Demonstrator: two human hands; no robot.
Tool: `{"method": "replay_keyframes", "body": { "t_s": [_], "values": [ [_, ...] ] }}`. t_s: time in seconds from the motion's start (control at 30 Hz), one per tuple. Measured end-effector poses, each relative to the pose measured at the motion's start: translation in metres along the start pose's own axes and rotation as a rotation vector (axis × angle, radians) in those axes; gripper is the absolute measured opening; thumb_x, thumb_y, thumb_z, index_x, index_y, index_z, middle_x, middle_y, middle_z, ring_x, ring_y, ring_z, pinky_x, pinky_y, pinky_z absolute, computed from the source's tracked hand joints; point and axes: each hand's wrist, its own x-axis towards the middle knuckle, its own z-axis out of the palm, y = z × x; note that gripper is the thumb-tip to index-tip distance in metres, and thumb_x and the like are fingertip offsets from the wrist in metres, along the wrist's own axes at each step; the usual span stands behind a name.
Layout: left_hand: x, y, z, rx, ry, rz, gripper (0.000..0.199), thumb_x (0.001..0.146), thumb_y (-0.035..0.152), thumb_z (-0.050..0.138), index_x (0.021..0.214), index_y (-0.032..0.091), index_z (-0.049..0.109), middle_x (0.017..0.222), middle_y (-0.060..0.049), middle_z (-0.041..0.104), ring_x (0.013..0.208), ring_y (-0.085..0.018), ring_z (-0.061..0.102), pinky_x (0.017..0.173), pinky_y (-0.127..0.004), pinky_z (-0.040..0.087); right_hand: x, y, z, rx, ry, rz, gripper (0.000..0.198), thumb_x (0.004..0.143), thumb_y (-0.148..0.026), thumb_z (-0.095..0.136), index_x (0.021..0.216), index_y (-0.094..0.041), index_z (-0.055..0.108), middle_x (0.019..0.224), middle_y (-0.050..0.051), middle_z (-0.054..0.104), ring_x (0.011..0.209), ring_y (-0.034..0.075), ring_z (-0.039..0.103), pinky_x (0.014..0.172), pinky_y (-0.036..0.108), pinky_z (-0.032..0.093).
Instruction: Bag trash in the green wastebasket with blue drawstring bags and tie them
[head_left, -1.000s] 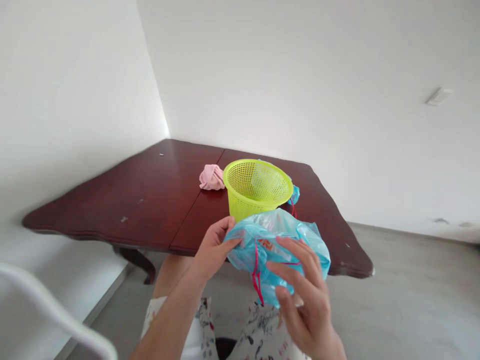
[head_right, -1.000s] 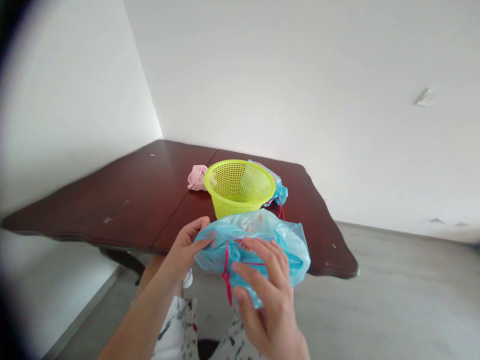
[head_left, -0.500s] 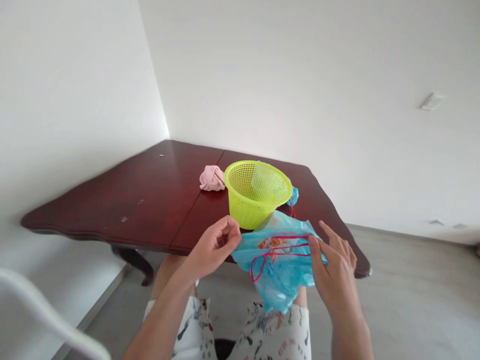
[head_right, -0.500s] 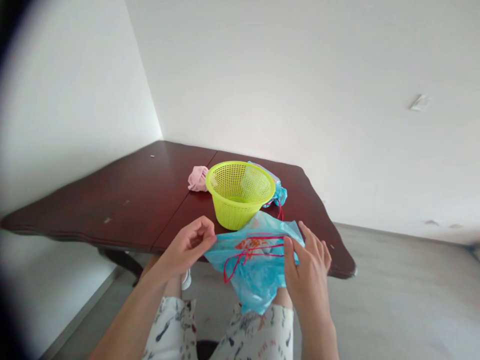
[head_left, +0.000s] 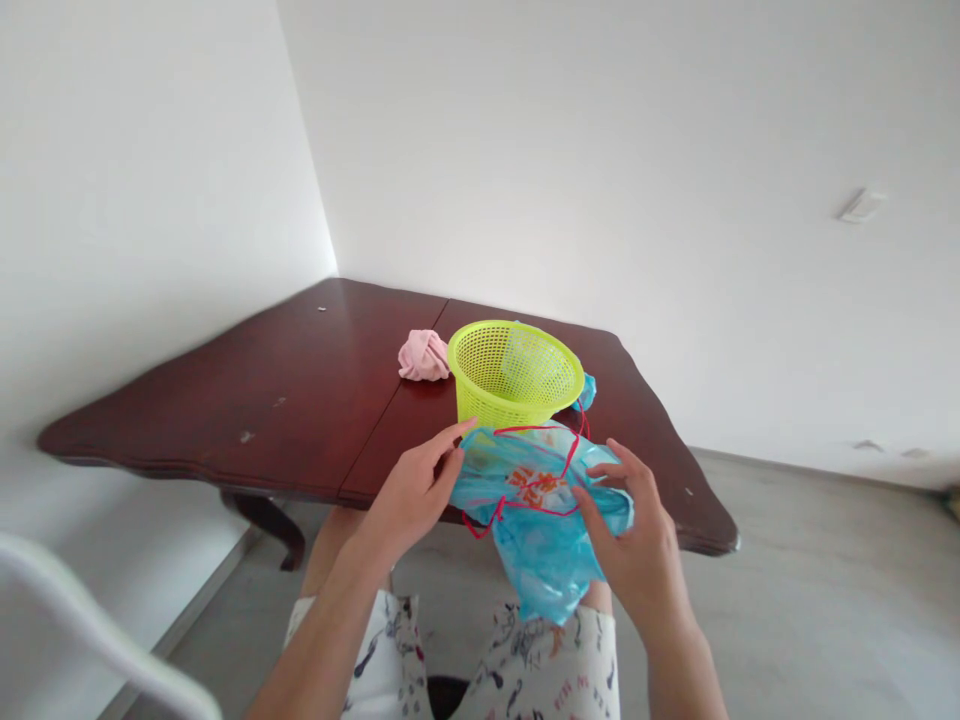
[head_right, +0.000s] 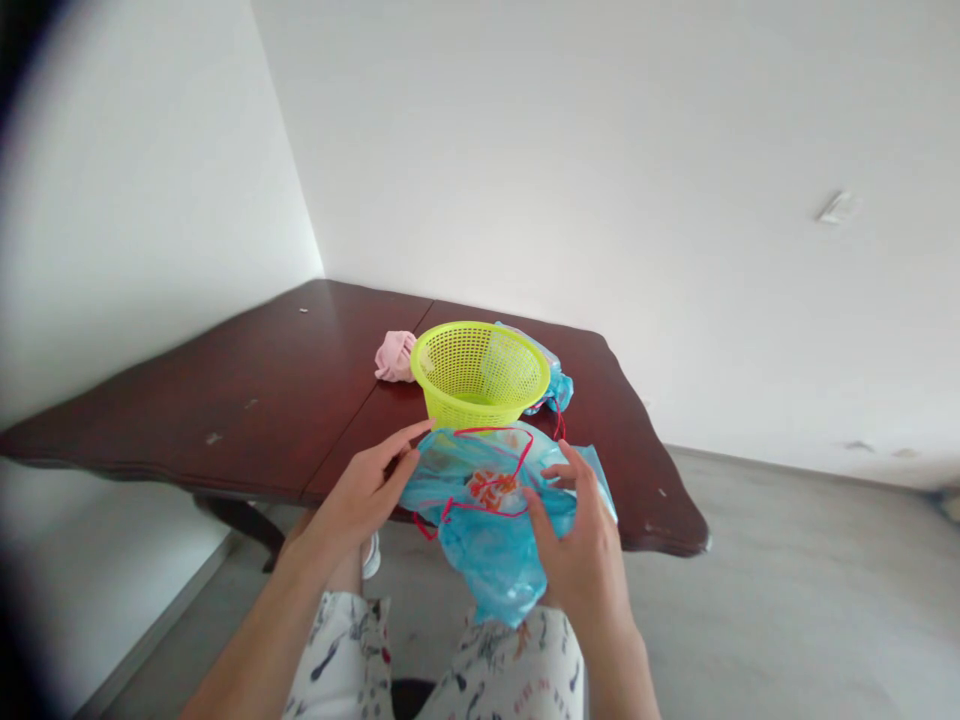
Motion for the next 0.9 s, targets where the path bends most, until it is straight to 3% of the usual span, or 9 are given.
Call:
{"method": "replay_keyframes", "body": {
  "t_s": [0.1, 0.17, 0.23, 0.4, 0.57, 0.6, 0.67, 0.77, 0.9],
  "values": [
    [-0.003, -0.003, -0.002, 0.02, -0.017, 0.016, 0.042, 0.124, 0.038, 0.058, 0.159, 0.028, 0.078, 0.127, -0.009, 0.091, 0.099, -0.026, 0.086, 0.09, -0.035, 0.065, -0.005, 0.01, 0.018, -0.005, -0.116, 0.038, 0.049, 0.104, -0.05, 0.088, 0.147, -0.029, 0.078, 0.114, 0.006, 0.086, 0.1, 0.029, 0.082, 0.088, 0.042, 0.065],
    [-0.004, -0.006, -0.007, 0.039, -0.01, 0.056, 0.035, 0.124, 0.036, 0.056, 0.144, 0.028, 0.084, 0.129, -0.01, 0.09, 0.111, -0.027, 0.085, 0.099, -0.037, 0.064, -0.007, 0.015, 0.024, -0.011, -0.158, 0.028, 0.02, 0.107, -0.043, 0.08, 0.118, -0.027, 0.084, 0.1, 0.004, 0.083, 0.089, 0.026, 0.078, 0.081, 0.038, 0.061],
    [-0.004, -0.013, -0.013, 0.059, -0.005, 0.08, 0.035, 0.124, 0.032, 0.053, 0.132, 0.027, 0.087, 0.129, -0.011, 0.089, 0.119, -0.028, 0.083, 0.105, -0.039, 0.062, -0.007, 0.019, 0.023, -0.022, -0.123, 0.042, 0.017, 0.109, -0.04, 0.074, 0.1, -0.026, 0.08, 0.091, 0.002, 0.079, 0.081, 0.023, 0.075, 0.076, 0.035, 0.056],
    [-0.009, -0.019, -0.019, 0.118, 0.044, -0.004, 0.034, 0.122, 0.03, 0.053, 0.119, 0.027, 0.086, 0.12, -0.007, 0.085, 0.112, -0.027, 0.081, 0.1, -0.039, 0.06, -0.004, 0.014, 0.01, 0.013, 0.14, 0.112, 0.019, 0.112, -0.044, 0.073, 0.107, -0.026, 0.076, 0.094, 0.001, 0.079, 0.086, 0.022, 0.075, 0.082, 0.034, 0.057],
    [-0.034, 0.03, -0.01, 0.009, 0.373, 0.194, 0.028, 0.122, 0.026, 0.053, 0.126, 0.027, 0.082, 0.126, -0.011, 0.082, 0.118, -0.029, 0.078, 0.106, -0.043, 0.063, -0.003, -0.012, 0.006, 0.224, 0.161, 0.097, 0.017, 0.112, -0.042, 0.079, 0.112, -0.025, 0.078, 0.097, 0.002, 0.08, 0.086, 0.019, 0.076, 0.078, 0.029, 0.059],
    [-0.039, 0.044, -0.008, -0.017, 0.338, 0.3, 0.03, 0.122, 0.023, 0.053, 0.127, 0.028, 0.082, 0.126, -0.011, 0.083, 0.119, -0.029, 0.079, 0.106, -0.044, 0.064, -0.003, -0.017, 0.005, 0.273, 0.143, 0.097, 0.017, 0.111, -0.041, 0.08, 0.112, -0.025, 0.079, 0.097, 0.003, 0.08, 0.085, 0.019, 0.076, 0.077, 0.028, 0.059],
    [-0.043, 0.069, -0.001, -0.051, 0.062, 0.484, 0.035, 0.12, 0.019, 0.052, 0.133, 0.03, 0.083, 0.128, -0.01, 0.086, 0.118, -0.029, 0.082, 0.106, -0.044, 0.066, -0.002, -0.025, 0.002, 0.374, 0.116, 0.121, 0.017, 0.11, -0.04, 0.083, 0.113, -0.024, 0.08, 0.098, 0.004, 0.082, 0.084, 0.018, 0.076, 0.072, 0.026, 0.059],
    [-0.035, 0.085, 0.013, 0.029, -0.357, 0.449, 0.037, 0.124, 0.024, 0.052, 0.145, 0.031, 0.082, 0.137, -0.008, 0.089, 0.122, -0.029, 0.085, 0.107, -0.043, 0.069, 0.002, -0.035, -0.01, 0.586, 0.108, 0.189, 0.02, 0.107, -0.039, 0.09, 0.115, -0.024, 0.08, 0.105, 0.007, 0.084, 0.083, 0.018, 0.077, 0.066, 0.024, 0.059],
    [-0.021, 0.073, 0.03, 0.294, -0.316, 0.194, 0.041, 0.128, 0.039, 0.049, 0.155, 0.025, 0.076, 0.151, -0.013, 0.085, 0.135, -0.034, 0.083, 0.118, -0.052, 0.068, 0.014, -0.048, -0.028, 0.845, 0.185, 0.241, 0.019, 0.102, -0.034, 0.095, 0.11, -0.024, 0.08, 0.109, 0.006, 0.084, 0.084, 0.017, 0.079, 0.072, 0.024, 0.066]
  ]
}}
